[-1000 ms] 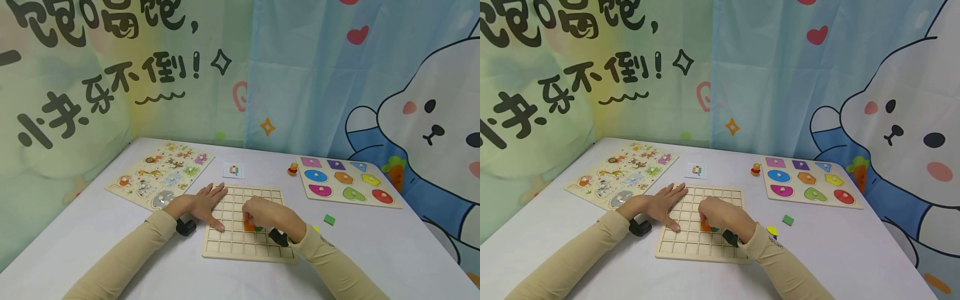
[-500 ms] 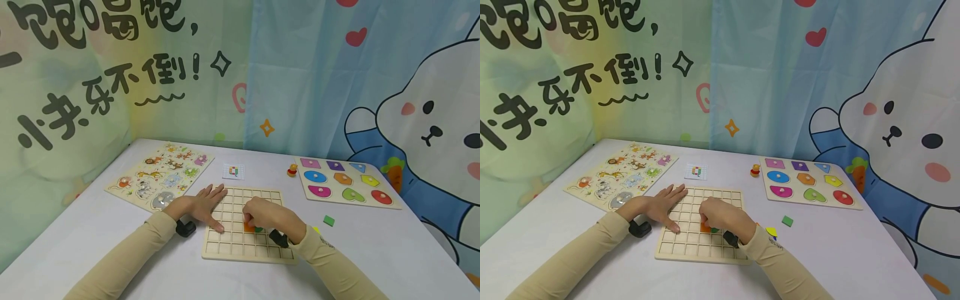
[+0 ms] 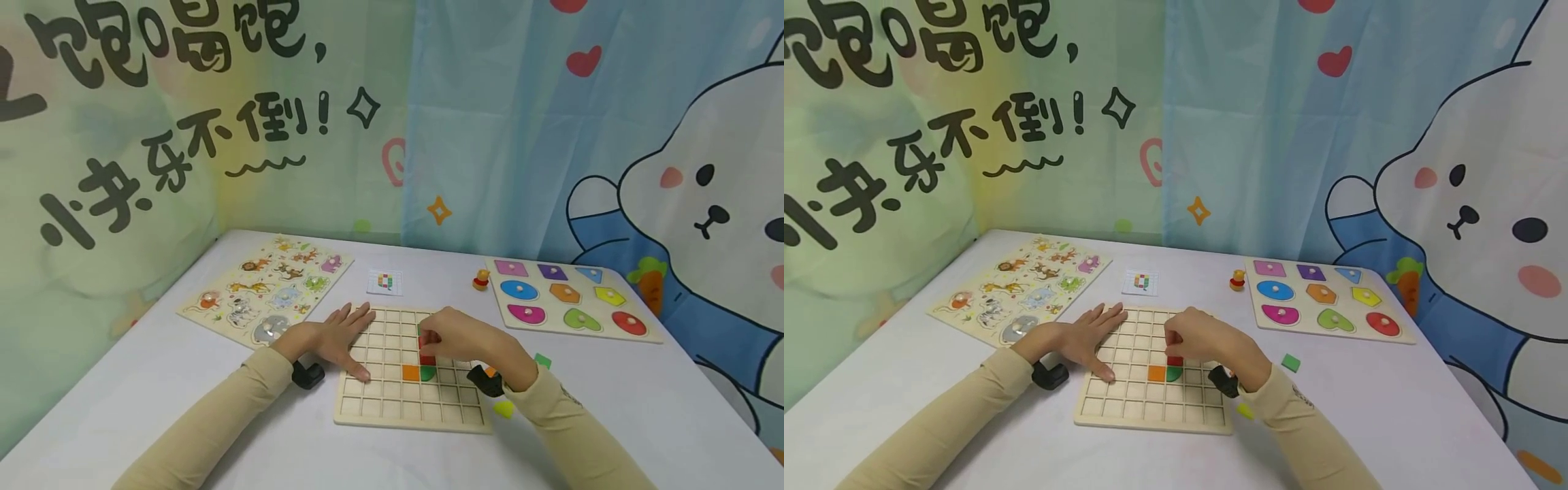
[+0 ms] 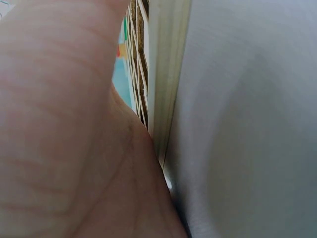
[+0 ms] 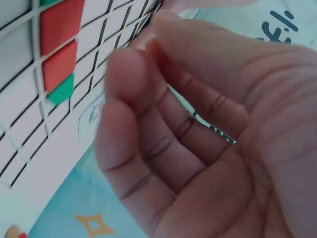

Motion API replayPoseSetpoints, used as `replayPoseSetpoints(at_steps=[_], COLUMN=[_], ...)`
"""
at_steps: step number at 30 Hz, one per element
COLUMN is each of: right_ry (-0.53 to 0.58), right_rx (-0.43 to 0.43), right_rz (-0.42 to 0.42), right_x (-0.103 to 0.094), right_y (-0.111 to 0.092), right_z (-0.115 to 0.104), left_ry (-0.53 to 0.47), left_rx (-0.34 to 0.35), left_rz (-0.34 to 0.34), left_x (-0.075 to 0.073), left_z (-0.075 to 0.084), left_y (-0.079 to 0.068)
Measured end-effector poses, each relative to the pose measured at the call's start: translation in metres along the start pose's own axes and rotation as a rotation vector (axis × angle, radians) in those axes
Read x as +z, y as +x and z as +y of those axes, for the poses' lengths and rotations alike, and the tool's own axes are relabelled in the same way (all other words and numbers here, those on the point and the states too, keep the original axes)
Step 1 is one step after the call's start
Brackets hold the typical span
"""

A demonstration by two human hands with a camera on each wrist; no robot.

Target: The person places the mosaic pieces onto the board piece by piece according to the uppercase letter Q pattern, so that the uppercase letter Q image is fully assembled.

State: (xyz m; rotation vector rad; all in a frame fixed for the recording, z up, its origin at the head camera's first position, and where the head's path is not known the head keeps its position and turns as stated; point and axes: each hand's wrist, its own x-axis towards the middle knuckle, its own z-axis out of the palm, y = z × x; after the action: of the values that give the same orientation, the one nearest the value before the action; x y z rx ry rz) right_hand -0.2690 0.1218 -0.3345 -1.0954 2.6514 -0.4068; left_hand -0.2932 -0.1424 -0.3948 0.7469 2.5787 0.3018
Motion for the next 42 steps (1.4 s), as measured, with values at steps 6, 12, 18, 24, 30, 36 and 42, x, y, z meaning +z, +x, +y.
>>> replayPoseSetpoints(at_steps=[6,12,18,24,30,36,42], right_ry=[0.021,0.056,0.054,0.034,-0.013,-0.033,-0.042], right_rx=[0.073,0.144,0.205,0.321,0.413,0.456,0.503], right_rz=[0.039,0.045,0.02,-0.072,-0.16,-0.177,-0.205], right_x=[-0.008,-0.023,-0.038,-0.04,-0.031,-0.024,-0.019], right_y=[-0.015,-0.039,-0.06,-0.066,-0.063,-0.06,-0.057], right_z=[0.017,0.035,0.056,0.069,0.073,0.074,0.075], left_ry=[0.0,0.001,0.003,0.008,0.002,0.007,0.008], left_rx=[-0.007,-0.006,0.002,-0.004,0.002,0.0,0.001], left_rz=[-0.001,-0.006,-0.01,-0.005,-0.001,-0.005,-0.011], left_x=[0.001,0.001,0.0,0.001,0.002,0.001,0.0], left_z=[0.001,0.001,0.002,0.001,0.0,0.0,0.001], left_y=[0.002,0.002,0.001,0.0,-0.001,-0.001,-0.001])
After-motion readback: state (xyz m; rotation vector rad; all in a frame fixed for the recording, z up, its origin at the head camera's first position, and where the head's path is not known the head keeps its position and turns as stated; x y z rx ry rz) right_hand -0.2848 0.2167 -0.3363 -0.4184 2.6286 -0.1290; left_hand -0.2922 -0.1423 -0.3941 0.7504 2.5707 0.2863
